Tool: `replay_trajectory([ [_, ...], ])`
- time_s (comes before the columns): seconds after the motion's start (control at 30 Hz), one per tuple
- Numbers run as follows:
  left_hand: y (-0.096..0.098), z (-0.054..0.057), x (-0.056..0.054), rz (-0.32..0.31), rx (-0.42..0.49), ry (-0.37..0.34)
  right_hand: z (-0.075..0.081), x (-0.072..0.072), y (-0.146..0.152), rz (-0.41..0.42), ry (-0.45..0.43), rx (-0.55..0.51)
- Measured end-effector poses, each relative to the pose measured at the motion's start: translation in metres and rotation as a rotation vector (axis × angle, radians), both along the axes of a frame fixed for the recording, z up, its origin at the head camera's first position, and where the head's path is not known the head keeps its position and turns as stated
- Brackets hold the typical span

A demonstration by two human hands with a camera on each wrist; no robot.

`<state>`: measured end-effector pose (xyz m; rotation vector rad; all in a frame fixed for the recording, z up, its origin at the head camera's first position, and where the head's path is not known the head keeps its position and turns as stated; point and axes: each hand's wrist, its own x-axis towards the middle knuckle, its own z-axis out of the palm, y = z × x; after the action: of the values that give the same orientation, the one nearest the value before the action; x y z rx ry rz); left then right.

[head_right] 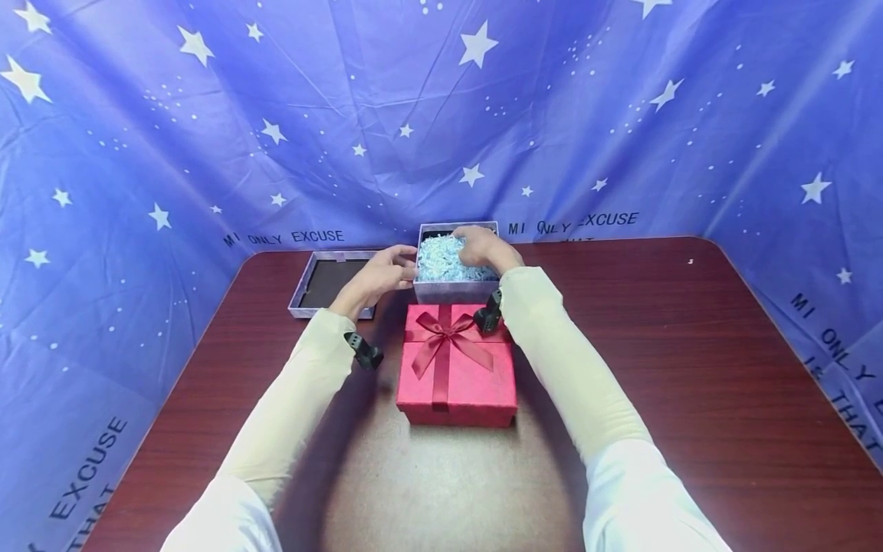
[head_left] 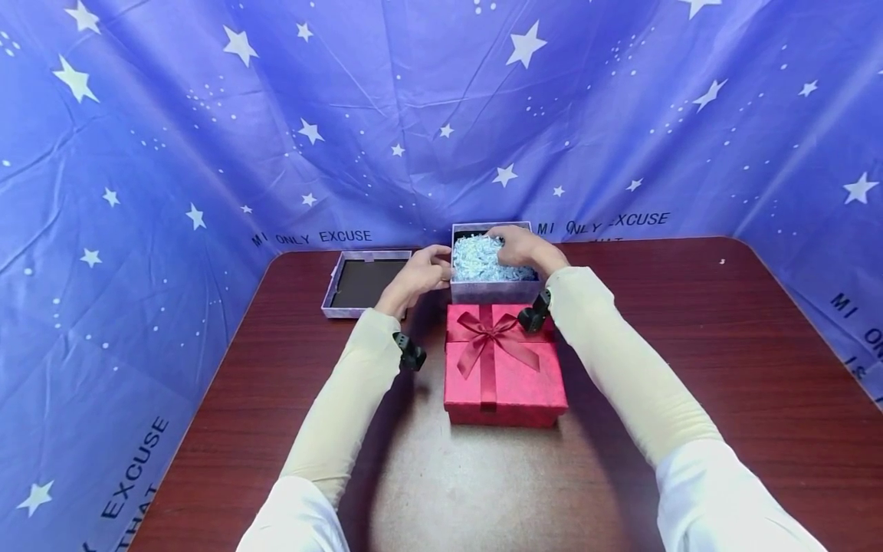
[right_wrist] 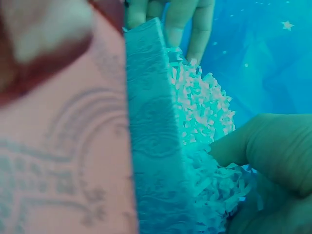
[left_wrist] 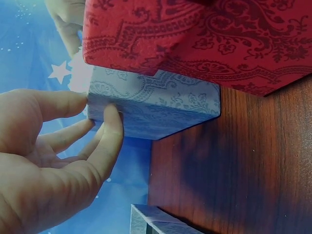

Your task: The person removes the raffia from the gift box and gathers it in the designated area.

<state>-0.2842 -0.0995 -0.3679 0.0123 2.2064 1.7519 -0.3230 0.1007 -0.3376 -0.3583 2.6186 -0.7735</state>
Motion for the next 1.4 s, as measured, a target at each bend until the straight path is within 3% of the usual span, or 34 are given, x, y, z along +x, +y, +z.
replay_trajectory([
  [0.3, -0.001, -0.001, 0.001, 0.001, 0.021, 0.001, 0.016, 0.004, 0.012, -0.031, 0.03, -0.112],
  [0.57, -0.001, -0.002, 0.001, -0.002, 0.04, -0.004, 0.024, 0.001, 0.026, -0.068, -0.005, -0.269],
  [0.77, -0.001, -0.002, 0.0, 0.001, 0.04, -0.002, 0.032, 0.007, 0.035, -0.075, 0.001, -0.325],
  [1.03, -0.001, -0.002, 0.0, -0.003, 0.036, 0.007, 0.041, 0.013, 0.047, -0.098, 0.003, -0.48],
  [1.4, -0.001, -0.004, 0.0, -0.01, 0.031, 0.016, 0.059, 0.026, 0.077, -0.156, 0.055, -0.545],
])
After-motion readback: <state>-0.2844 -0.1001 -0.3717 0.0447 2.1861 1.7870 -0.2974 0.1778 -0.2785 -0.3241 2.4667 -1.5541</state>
